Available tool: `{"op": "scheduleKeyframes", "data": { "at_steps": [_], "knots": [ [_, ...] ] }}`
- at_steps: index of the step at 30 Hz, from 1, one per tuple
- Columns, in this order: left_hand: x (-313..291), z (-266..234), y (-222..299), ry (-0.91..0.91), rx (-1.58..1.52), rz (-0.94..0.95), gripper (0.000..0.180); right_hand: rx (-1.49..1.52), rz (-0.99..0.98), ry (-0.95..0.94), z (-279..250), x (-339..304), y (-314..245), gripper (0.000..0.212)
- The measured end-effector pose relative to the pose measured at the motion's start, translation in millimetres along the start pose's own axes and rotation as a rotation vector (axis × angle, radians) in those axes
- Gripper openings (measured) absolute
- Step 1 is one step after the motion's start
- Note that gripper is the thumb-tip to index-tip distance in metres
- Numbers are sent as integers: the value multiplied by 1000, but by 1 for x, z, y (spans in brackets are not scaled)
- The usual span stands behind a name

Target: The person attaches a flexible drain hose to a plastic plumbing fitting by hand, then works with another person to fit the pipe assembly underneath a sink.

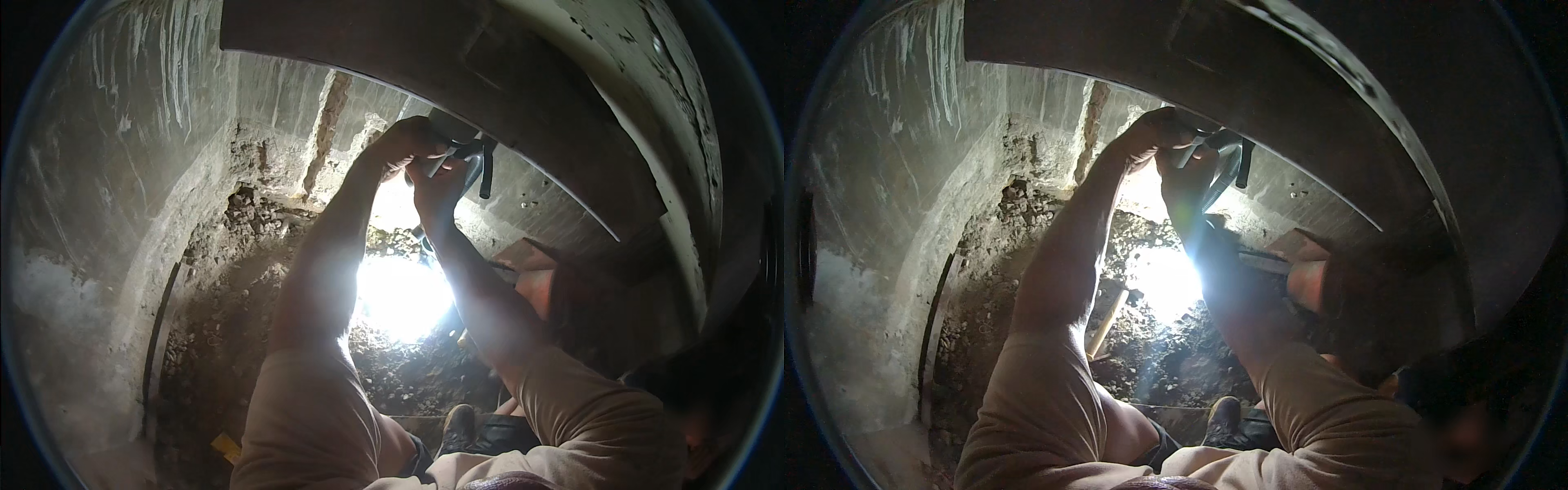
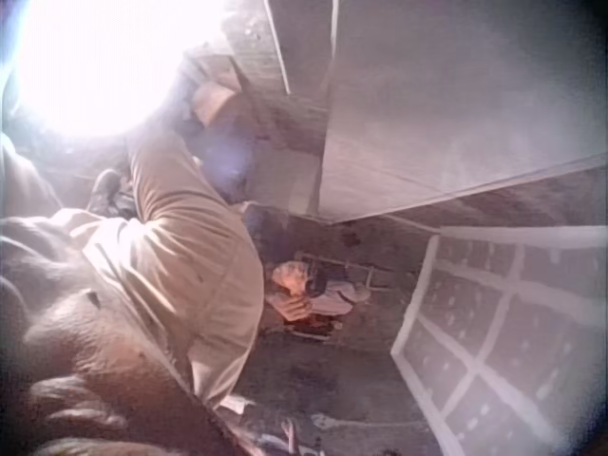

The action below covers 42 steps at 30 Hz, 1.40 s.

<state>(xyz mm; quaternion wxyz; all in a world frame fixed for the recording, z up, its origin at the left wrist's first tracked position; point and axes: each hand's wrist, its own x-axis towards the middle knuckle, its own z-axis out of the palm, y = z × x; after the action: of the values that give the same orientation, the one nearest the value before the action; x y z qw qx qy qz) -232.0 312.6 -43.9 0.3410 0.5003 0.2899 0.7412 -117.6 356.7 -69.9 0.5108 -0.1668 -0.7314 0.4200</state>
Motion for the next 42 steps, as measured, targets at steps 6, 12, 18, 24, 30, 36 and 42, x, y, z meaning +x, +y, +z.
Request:
{"op": "scheduleKeyframes", "data": {
  "at_steps": [6, 12, 18, 24, 30, 36, 42],
  "knots": [
    [16, -9, -22, 163, 63, 61, 68, -259, -150, 76, -6, 17, 42, 54],
    [45, -17, -33, 41, 497, 70, 79, -161, -153, 101, -4, 23, 53, 53],
    [22, -23, -26, 54, 465, -9, 79, -334, -199, 67, 12, 12, 51, 53],
    [4, 74, -12, 998, 1293, 251, 80, 975, 225, -143, -10, 16, 40, 45],
    [10, -4, -8, 319, 1100, 105, 117, -113, -134, -27, -2, 10, 48, 67],
    [12, 79, -7, 714, 1056, 210, 83, 516, -31, -57, -24, 38, 65, 62],
    [-2, -1, 13, -30, 17, -55, 54, -283, -239, 114, -8, 12, 18, 53]
  ]
}}
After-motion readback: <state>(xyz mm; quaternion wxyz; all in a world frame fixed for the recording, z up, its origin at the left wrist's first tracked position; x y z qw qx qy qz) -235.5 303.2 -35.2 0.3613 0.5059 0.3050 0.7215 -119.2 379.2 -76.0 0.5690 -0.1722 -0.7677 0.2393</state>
